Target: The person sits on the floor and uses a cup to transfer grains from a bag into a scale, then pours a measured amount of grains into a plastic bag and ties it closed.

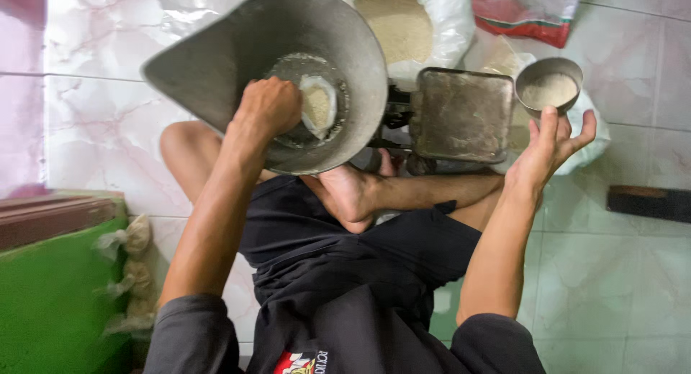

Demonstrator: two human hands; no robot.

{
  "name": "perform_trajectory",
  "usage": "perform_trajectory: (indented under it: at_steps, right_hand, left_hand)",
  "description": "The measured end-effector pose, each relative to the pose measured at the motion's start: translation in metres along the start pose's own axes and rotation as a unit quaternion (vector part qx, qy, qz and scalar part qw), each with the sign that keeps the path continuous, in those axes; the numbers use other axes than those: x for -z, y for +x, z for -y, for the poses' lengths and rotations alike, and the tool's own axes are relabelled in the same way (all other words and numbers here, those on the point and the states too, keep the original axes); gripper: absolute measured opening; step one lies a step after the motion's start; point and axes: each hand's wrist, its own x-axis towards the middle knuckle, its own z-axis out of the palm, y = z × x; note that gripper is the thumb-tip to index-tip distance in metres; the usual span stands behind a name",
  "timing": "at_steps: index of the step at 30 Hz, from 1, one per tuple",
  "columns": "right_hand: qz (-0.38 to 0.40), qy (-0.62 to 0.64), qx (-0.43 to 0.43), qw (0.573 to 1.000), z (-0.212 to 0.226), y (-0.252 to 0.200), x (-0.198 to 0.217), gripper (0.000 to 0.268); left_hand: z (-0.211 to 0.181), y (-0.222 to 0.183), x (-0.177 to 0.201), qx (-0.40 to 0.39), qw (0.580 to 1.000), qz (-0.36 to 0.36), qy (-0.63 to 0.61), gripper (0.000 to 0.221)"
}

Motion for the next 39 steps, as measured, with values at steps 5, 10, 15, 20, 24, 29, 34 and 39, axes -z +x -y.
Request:
perform_trajectory:
  at_steps: [5,10,15,20,24,29,34,39]
  right_hand:
    - [0.177,0.048,0.121,0.976,0.079,-0.056,-0.105,0.059]
    - [0.253,0.023,0.138,0.957,0.100,-0.094,-0.171,0.092]
    - [0.359,-0.083,0.273,0.889,0.091,-0.105,-0.204,0.102]
    - [0.406,-0.253,0.374,0.795,0.108,-0.111,-0.219,0.101]
    - [0.441,-0.288,0.371,0.765,0.111,-0.119,-0.228,0.098]
    - [0.441,-0.263,0.374,0.772,0.112,-0.121,-0.230,0.093]
    - [0.411,-0.295,0.359,0.785,0.104,-0.110,-0.214,0.107]
    - [0.284,-0.164,0.265,0.907,0.107,-0.087,-0.166,0.099]
  left_hand:
    - [0.002,0.004,-0.007,0.013,1.000,0.003,-0.012,0.034]
    - [0.015,0.028,-0.040,0.024,0.998,-0.033,-0.051,0.030]
    - [0.016,0.031,-0.040,0.009,0.999,-0.004,-0.052,0.024]
    - [0.008,0.016,-0.030,0.009,0.999,-0.036,-0.003,0.023]
    - [0.008,0.015,-0.030,0.019,0.999,-0.037,-0.010,0.022]
    - [0.007,0.011,-0.025,0.021,0.999,-0.038,-0.003,0.022]
    - [0.004,0.007,-0.014,0.009,0.993,-0.113,0.022,0.016]
    - [-0.009,-0.011,0.020,-0.173,0.974,-0.147,-0.012,0.029]
